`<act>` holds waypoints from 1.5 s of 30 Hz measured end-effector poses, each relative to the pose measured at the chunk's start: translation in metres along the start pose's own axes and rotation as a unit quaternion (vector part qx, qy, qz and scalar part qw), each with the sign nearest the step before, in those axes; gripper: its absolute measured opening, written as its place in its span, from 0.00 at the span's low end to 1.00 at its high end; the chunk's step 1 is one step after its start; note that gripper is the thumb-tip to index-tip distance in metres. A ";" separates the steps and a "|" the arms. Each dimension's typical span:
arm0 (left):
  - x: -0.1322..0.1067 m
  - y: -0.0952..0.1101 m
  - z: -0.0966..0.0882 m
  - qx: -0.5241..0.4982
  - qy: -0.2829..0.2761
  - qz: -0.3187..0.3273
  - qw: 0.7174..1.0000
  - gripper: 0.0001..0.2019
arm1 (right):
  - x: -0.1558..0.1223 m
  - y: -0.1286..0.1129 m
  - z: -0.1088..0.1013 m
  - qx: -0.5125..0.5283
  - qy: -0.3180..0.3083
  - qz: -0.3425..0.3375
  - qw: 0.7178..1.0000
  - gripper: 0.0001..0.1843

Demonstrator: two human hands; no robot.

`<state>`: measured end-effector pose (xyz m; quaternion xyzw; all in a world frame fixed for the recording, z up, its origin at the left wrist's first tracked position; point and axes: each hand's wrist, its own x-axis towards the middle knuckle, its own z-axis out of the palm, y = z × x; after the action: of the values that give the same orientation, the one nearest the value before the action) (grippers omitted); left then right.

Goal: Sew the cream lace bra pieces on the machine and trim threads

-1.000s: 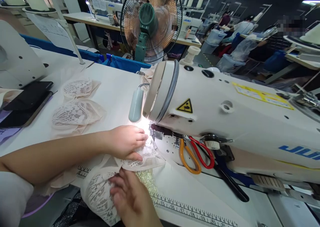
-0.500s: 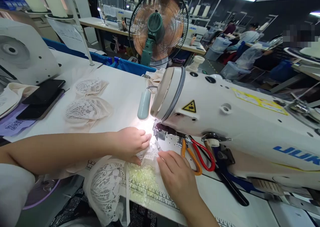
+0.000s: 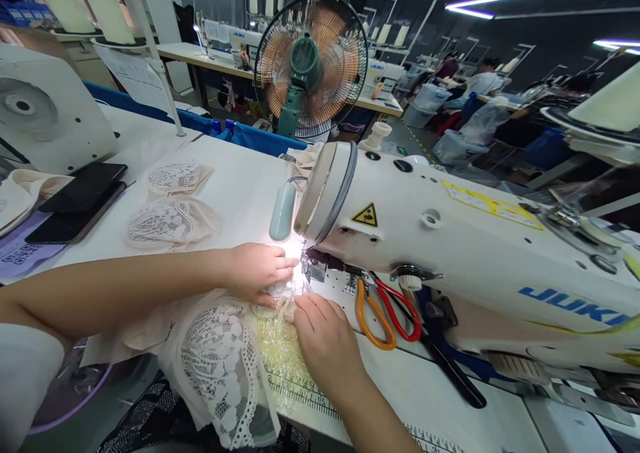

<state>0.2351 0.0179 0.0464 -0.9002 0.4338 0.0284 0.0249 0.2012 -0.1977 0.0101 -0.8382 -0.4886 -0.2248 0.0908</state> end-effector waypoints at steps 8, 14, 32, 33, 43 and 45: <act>0.002 -0.028 -0.011 -0.030 -0.017 0.020 0.999 0.17 | 0.017 0.001 0.004 -0.033 -0.012 0.019 0.999 0.13; 0.001 -0.016 -0.013 -0.010 0.035 0.069 0.997 0.10 | 0.025 0.002 0.008 -0.053 0.002 0.052 0.997 0.14; 0.003 -0.001 0.011 -0.041 0.066 0.010 0.997 0.10 | 0.013 0.016 0.009 0.105 0.018 0.058 0.993 0.08; 0.002 0.001 0.012 -0.033 0.066 0.012 0.997 0.09 | 0.012 0.014 0.008 0.108 0.010 0.062 0.992 0.08; -0.011 0.007 0.025 -0.022 0.130 0.120 0.984 0.13 | 0.009 0.006 0.004 0.078 -0.021 0.055 0.995 0.10; -0.010 0.003 0.024 -0.029 0.125 0.123 0.984 0.15 | 0.010 0.005 0.003 0.079 -0.020 0.061 0.995 0.10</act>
<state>0.2256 0.0251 0.0234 -0.8370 0.5396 -0.0686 -0.0595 0.2107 -0.1912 0.0124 -0.8608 -0.4546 -0.1627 0.1609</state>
